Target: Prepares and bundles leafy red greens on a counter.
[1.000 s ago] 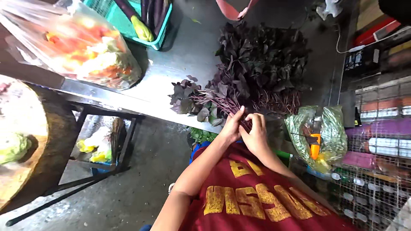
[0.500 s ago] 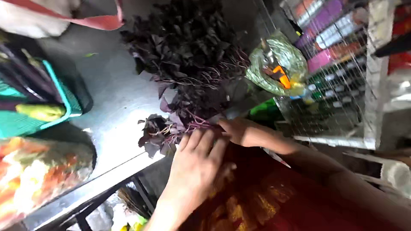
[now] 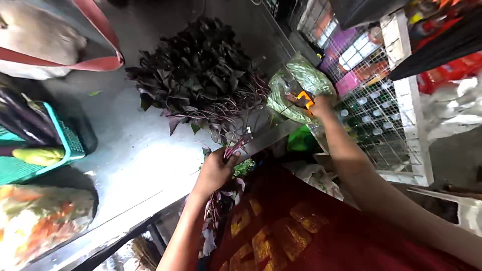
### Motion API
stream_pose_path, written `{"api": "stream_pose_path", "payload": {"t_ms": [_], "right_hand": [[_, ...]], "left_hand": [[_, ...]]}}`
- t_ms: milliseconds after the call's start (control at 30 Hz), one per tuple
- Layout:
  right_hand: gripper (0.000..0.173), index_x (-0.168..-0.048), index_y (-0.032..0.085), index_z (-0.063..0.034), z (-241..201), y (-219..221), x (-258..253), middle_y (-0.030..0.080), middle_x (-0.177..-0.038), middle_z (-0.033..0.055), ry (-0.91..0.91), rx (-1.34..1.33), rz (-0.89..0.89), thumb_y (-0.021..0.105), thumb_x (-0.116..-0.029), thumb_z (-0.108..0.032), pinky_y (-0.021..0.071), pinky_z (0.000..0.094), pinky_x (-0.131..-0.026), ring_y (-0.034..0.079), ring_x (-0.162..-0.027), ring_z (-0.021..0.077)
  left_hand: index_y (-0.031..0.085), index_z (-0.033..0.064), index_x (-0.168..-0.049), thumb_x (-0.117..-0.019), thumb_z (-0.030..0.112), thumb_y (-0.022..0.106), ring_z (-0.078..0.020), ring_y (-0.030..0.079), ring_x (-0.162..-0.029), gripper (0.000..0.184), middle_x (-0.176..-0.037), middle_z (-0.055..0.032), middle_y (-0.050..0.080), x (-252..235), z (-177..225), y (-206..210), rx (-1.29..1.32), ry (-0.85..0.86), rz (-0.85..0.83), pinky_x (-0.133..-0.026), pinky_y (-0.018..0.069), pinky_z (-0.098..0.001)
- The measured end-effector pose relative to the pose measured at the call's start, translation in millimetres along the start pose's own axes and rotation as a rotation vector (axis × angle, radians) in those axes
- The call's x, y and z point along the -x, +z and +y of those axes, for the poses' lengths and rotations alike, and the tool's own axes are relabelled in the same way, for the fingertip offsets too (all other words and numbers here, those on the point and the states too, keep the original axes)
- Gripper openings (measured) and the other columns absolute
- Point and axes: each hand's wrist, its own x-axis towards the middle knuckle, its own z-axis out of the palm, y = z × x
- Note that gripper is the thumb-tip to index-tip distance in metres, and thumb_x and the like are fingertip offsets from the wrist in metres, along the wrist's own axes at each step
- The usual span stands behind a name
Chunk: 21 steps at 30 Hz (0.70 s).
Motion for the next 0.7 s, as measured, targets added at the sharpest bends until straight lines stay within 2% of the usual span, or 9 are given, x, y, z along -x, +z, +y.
{"api": "stream_pose_path", "payload": {"t_ms": [133,233,367,433,500,567,633,667,700], "right_hand": [[0.05,-0.137,0.055,0.0106,6,2,-13,0.057,-0.135,0.0373,-0.09,0.071,-0.061,0.071,-0.0964,-0.015,0.0349,0.0703,-0.109,0.051,-0.131,0.0538],[0.059,-0.134,0.052,0.0155,2,-6,-10,0.055,-0.132,0.0409,-0.082,0.031,-0.056,0.074,-0.0944,-0.021,0.0362,0.0721,-0.106,0.051,-0.129,0.0557],[0.061,-0.144,0.039,0.0155,-10,-27,11,0.051,-0.137,0.0415,-0.058,-0.045,0.014,0.065,-0.1,-0.017,0.0375,0.0716,-0.106,0.049,-0.131,0.057],[0.052,-0.143,0.043,0.014,-11,-33,36,0.053,-0.133,0.0425,-0.087,-0.135,0.068,0.059,-0.1026,-0.015,0.0372,0.0738,-0.103,0.05,-0.128,0.0588],[0.044,-0.133,0.053,0.0149,-8,-28,64,0.057,-0.125,0.0422,-0.127,-0.271,0.15,0.056,-0.1042,-0.019,0.0383,0.0738,-0.099,0.055,-0.12,0.0582],[0.044,-0.126,0.057,0.0144,-7,-11,87,0.062,-0.112,0.0368,-0.188,-0.464,0.146,0.057,-0.1044,-0.025,0.0456,0.0661,-0.089,0.062,-0.1,0.0482],[0.037,-0.123,0.056,0.0025,-14,20,103,0.06,-0.09,0.0106,-0.278,-0.672,0.017,0.057,-0.1046,-0.029,0.055,0.0373,-0.068,0.06,-0.07,0.0167],[0.03,-0.119,0.056,-0.0024,-24,36,111,0.057,-0.081,0.0011,-0.309,-0.784,-0.047,0.057,-0.1038,-0.028,0.0548,0.0296,-0.063,0.057,-0.063,0.0083],[0.026,-0.113,0.057,-0.002,-38,50,120,0.055,-0.076,0.0001,-0.338,-0.832,-0.074,0.058,-0.1021,-0.026,0.0539,0.0309,-0.061,0.055,-0.059,0.0084]], "left_hand": [[0.064,0.0059,-0.093,-0.1044,0.036,0.057,-0.0153,0.05,-0.051,0.033,-0.062,-0.0035,0.052,-4,28,1,0.019,-0.15,0.039,-0.052,0.0449,-0.0377],[0.063,0.0042,-0.095,-0.1064,0.038,0.053,-0.0178,0.049,-0.051,0.037,-0.062,-0.0057,0.051,-8,28,5,0.008,-0.124,0.035,-0.05,0.0431,-0.0384],[0.062,0.0039,-0.1,-0.1065,0.042,0.052,-0.0167,0.047,-0.05,0.04,-0.063,-0.0059,0.051,-13,27,0,0.008,-0.089,-0.018,-0.049,0.0421,-0.0365],[0.062,0.0013,-0.105,-0.1053,0.036,0.057,-0.0141,0.046,-0.053,0.035,-0.067,-0.0049,0.051,-12,42,-9,0.084,-0.147,-0.055,-0.053,0.0423,-0.0336],[0.056,0.0034,-0.113,-0.1064,0.028,0.055,-0.0063,0.043,-0.052,0.025,-0.065,0.0009,0.046,-9,43,-19,0.253,-0.166,-0.121,-0.051,0.0406,-0.0236],[0.05,0.01,-0.111,-0.1084,0.023,0.048,0.0006,0.039,-0.048,0.014,-0.061,0.0076,0.041,-5,24,-30,0.467,-0.105,-0.232,-0.047,0.0365,-0.0152],[0.048,0.0107,-0.105,-0.1099,0.017,0.039,0.0018,0.038,-0.048,0.012,-0.06,0.0095,0.041,-1,23,-38,0.537,-0.09,-0.289,-0.048,0.0358,-0.0135],[0.049,0.0103,-0.1,-0.1102,0.016,0.037,0.0017,0.038,-0.048,0.016,-0.059,0.0095,0.041,1,23,-41,0.53,-0.098,-0.293,-0.047,0.0351,-0.0133],[0.05,0.0104,-0.097,-0.1107,0.016,0.036,0.0015,0.038,-0.047,0.02,-0.058,0.0093,0.041,1,22,-43,0.511,-0.111,-0.294,-0.047,0.035,-0.0135]]}}
